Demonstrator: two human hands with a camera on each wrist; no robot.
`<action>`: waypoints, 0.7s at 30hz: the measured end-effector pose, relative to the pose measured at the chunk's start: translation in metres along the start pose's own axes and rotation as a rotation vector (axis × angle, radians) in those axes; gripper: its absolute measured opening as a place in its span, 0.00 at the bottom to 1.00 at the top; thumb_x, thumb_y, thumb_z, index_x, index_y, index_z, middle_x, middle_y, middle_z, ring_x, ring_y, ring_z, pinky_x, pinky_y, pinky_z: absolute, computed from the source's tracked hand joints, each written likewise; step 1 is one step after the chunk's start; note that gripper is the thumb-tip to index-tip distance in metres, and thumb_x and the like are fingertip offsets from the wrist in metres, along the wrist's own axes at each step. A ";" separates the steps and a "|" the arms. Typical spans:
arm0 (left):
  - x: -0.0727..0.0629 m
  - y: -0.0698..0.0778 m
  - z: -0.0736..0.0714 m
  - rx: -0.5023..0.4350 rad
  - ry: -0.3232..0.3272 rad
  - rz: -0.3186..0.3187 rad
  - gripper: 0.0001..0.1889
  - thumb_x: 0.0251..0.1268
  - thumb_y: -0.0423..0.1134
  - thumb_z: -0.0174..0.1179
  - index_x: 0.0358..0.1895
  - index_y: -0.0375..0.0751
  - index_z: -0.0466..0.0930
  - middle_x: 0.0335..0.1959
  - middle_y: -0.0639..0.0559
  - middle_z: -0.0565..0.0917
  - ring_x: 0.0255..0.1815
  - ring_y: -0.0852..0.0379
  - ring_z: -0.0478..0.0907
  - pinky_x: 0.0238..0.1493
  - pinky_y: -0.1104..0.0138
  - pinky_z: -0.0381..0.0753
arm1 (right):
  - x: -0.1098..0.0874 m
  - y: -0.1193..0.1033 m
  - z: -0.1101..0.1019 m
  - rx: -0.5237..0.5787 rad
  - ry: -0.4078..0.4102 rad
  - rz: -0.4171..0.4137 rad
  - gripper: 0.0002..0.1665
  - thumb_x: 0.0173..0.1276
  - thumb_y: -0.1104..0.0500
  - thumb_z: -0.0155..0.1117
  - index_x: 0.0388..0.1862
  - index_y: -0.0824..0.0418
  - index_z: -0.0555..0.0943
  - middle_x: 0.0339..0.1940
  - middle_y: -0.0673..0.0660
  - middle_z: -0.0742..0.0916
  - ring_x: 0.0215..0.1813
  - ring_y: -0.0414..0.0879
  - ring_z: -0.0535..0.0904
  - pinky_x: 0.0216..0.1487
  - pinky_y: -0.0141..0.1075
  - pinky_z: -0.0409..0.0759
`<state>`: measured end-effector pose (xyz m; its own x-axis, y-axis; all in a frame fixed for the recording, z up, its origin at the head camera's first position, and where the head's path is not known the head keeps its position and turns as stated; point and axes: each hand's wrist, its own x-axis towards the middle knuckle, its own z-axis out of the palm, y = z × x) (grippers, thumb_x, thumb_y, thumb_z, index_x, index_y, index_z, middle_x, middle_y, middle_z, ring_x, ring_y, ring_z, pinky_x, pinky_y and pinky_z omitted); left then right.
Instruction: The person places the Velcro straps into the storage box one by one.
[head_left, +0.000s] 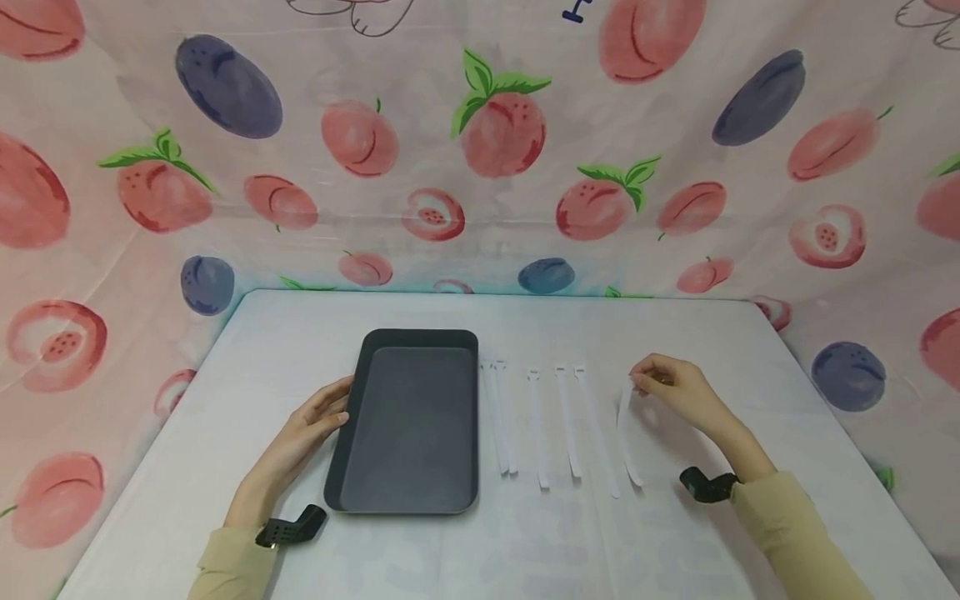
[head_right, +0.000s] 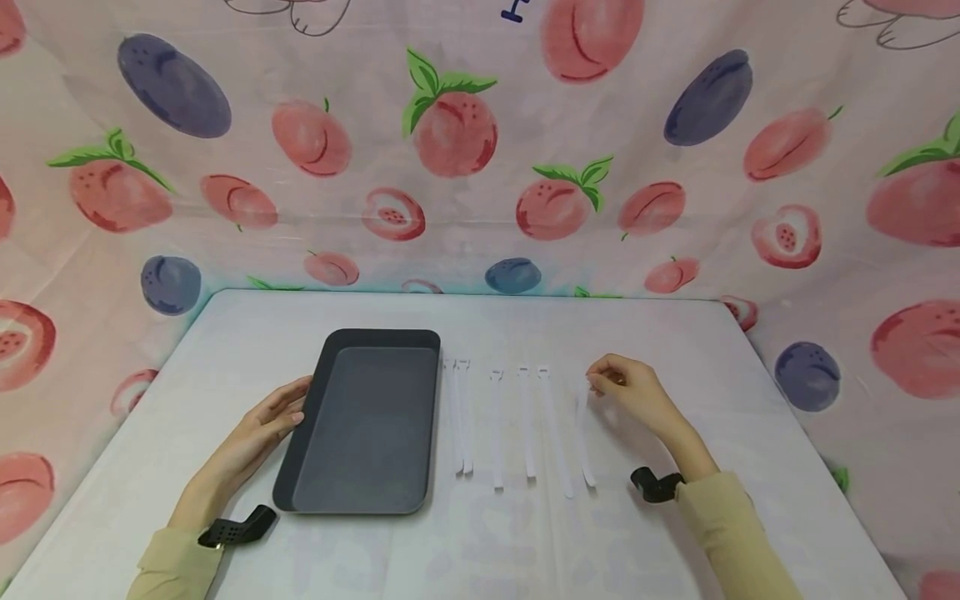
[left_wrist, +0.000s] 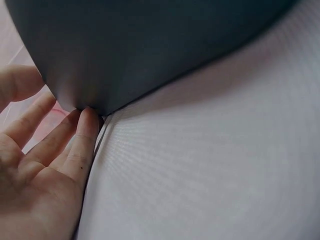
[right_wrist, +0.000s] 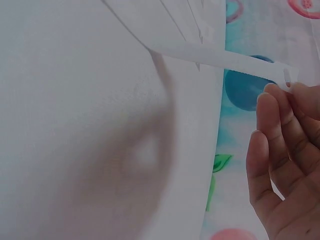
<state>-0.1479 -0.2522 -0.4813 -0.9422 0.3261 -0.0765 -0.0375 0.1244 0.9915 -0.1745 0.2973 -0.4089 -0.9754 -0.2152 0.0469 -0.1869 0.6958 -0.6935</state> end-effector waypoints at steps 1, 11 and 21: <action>0.000 0.000 0.000 -0.001 0.000 0.000 0.31 0.73 0.38 0.51 0.76 0.42 0.51 0.77 0.36 0.53 0.64 0.80 0.64 0.58 0.85 0.66 | -0.001 0.000 0.000 0.000 0.005 0.001 0.11 0.71 0.57 0.59 0.43 0.65 0.81 0.32 0.58 0.86 0.33 0.34 0.79 0.36 0.27 0.77; 0.000 -0.001 0.000 0.009 0.007 -0.001 0.31 0.74 0.38 0.50 0.76 0.43 0.52 0.77 0.38 0.53 0.64 0.80 0.63 0.58 0.85 0.67 | -0.005 -0.005 -0.005 0.039 0.015 -0.003 0.12 0.71 0.58 0.58 0.45 0.66 0.81 0.34 0.59 0.86 0.33 0.34 0.79 0.37 0.31 0.81; 0.000 0.000 0.002 0.014 0.024 -0.014 0.31 0.73 0.39 0.51 0.75 0.43 0.52 0.77 0.38 0.54 0.63 0.80 0.63 0.58 0.85 0.67 | -0.008 -0.006 -0.006 0.027 0.042 -0.016 0.12 0.71 0.58 0.58 0.43 0.67 0.81 0.34 0.59 0.86 0.33 0.35 0.82 0.38 0.33 0.83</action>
<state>-0.1471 -0.2508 -0.4811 -0.9493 0.3021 -0.0875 -0.0460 0.1418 0.9888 -0.1662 0.2989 -0.4008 -0.9766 -0.1965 0.0877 -0.1995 0.6736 -0.7117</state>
